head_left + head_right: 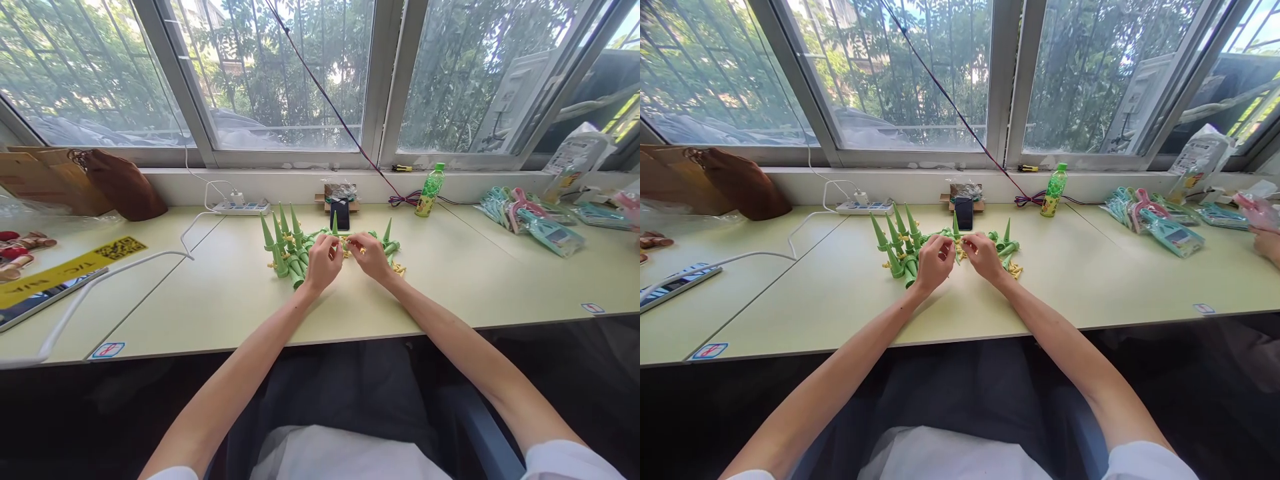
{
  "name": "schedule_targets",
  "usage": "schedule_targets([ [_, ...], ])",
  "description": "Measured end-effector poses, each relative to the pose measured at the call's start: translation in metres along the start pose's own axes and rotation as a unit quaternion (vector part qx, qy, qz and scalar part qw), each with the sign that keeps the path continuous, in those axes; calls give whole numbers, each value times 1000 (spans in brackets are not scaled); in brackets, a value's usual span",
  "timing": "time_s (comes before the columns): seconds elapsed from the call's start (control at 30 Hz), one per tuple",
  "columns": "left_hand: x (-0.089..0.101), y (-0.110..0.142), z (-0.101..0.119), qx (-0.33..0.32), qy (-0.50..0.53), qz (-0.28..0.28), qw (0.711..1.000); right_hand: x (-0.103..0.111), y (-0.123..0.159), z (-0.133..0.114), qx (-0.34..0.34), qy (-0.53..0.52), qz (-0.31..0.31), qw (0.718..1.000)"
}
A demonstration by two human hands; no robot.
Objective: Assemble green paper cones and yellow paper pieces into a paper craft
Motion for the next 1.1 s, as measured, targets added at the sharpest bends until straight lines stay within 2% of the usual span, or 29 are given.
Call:
schedule_targets([
  [0.37, -6, 4, -3, 27, 23, -47, 998, 1, 0, -4, 8, -11, 49, 999],
  [1.1, -10, 7, -10, 3, -5, -89, 996, 0, 1, -8, -6, -47, 32, 998],
])
Point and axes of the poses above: each hand's wrist, its own y-axis away from the middle knuckle, its own x-axis out of the back of the hand, z = x × y, the point moved 1 cm from there along -y, towards the middle knuckle, and after that the axes turned 14 degrees about z, right-handed, at the moved point
